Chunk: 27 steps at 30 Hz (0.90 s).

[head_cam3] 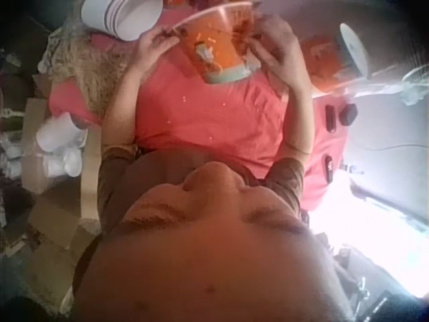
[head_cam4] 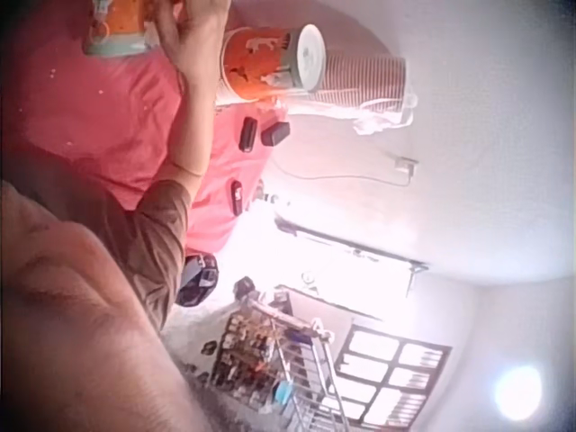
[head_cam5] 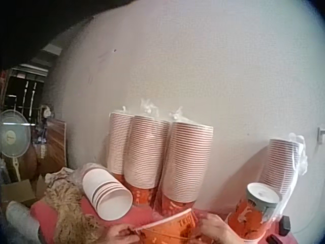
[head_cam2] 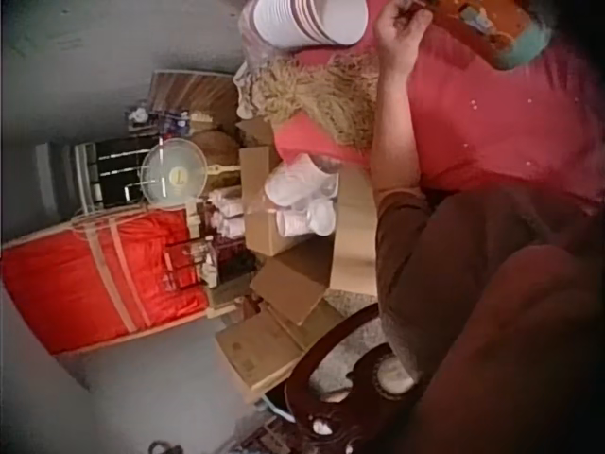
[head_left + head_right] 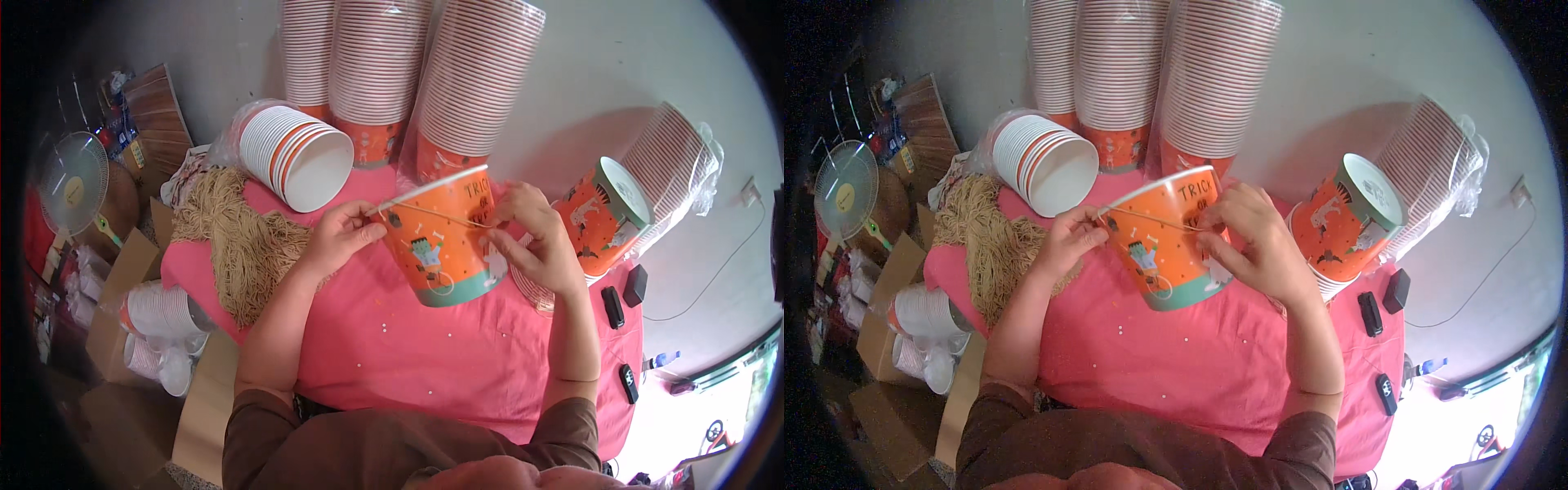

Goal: Attaching thin cord handles to festive paper buckets by threading them through pre-punched holes and knotting them.

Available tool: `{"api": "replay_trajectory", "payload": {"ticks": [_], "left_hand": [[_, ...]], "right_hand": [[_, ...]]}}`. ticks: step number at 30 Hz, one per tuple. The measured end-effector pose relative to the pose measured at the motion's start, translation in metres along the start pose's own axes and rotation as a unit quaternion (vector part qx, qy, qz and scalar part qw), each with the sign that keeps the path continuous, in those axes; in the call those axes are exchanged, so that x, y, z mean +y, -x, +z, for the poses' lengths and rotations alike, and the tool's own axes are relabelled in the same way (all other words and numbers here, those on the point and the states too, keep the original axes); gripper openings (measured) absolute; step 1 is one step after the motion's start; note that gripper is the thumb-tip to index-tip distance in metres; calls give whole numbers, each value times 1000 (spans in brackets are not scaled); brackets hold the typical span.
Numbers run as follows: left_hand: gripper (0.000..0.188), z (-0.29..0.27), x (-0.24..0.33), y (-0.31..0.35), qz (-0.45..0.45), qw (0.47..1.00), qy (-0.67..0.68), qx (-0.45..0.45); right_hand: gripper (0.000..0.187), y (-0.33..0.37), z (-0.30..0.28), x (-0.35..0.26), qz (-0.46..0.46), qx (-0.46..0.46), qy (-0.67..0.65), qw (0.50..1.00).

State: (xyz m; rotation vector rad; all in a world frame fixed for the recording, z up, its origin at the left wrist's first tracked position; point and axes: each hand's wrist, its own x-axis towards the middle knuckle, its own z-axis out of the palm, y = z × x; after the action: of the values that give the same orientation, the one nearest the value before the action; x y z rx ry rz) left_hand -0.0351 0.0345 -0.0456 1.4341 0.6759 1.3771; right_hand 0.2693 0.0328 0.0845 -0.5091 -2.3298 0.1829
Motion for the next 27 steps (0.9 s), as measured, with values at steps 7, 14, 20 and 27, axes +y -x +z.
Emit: {"api": "replay_trajectory", "payload": {"ticks": [7,14,20,27], "left_hand": [[26,9,-1,-4,-51,997,61,-4],[26,6,-9,-1,-83,986,137,-45],[21,14,-13,-5,-88,994,56,28],[18,10,-13,-3,-125,992,7,20]], "right_hand": [[67,4,-17,-36,8,-131,61,990],[69,5,-32,-54,12,-197,67,978],[47,-2,-70,-37,12,-78,109,991],[52,42,-205,42,250,374,-76,890]]}}
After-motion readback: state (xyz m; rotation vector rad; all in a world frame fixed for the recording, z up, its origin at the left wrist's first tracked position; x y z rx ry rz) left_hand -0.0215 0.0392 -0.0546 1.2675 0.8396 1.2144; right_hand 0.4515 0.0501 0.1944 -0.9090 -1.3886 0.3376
